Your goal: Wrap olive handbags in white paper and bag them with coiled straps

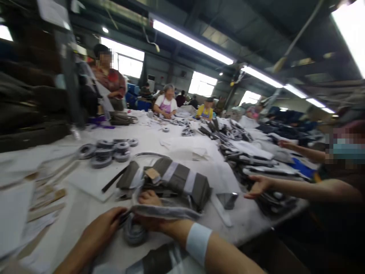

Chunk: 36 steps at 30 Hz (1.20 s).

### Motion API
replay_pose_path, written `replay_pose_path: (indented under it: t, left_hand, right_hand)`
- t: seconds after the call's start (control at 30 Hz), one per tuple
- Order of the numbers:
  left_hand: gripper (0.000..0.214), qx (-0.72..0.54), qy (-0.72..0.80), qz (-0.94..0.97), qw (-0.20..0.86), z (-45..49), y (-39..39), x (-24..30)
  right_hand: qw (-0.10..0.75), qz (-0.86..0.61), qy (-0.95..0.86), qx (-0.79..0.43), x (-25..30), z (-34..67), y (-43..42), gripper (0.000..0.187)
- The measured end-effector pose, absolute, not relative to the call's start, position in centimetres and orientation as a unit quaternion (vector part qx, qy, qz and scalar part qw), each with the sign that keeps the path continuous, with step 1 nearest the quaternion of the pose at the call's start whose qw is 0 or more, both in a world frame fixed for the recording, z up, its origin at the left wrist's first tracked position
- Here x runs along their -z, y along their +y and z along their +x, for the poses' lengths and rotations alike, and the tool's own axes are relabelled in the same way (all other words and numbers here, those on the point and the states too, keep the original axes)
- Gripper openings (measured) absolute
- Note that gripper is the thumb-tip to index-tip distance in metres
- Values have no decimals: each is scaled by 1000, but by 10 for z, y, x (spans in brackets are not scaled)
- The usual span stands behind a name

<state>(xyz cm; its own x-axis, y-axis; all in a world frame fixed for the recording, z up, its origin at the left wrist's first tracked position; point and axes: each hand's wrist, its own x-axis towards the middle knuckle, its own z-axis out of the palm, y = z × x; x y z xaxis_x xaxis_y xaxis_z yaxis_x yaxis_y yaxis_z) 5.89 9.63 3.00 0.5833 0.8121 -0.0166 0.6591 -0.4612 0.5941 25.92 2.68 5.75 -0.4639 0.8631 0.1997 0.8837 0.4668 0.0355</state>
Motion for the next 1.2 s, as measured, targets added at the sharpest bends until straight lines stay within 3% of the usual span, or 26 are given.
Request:
replay_pose_path:
  t: [0.23, 0.4, 0.5, 0.63, 0.83, 1.2]
  left_hand:
    - [40, -129, 397, 868, 269, 63, 95, -38]
    - [41, -186, 411, 864, 224, 77, 82, -72]
    - [37, -181, 426, 850, 251, 81, 72, -88]
    - [30, -209, 422, 835, 285, 78, 57, -92]
    - [26, -213, 502, 802, 244, 45, 63, -80]
    - [20, -170, 689, 697, 100, -51, 151, -89]
  right_hand:
    - [90, -575, -813, 25, -56, 247, 28, 14]
    - [163, -582, -797, -10, -49, 248, 22, 34]
    - [179, -577, -796, -30, -44, 246, 17, 21]
    - [206, -568, -794, -55, -36, 245, 15, 19]
    - [196, -555, -807, -40, -13, 249, 23, 17]
    - [218, -581, -784, 26, -4, 256, 15, 26]
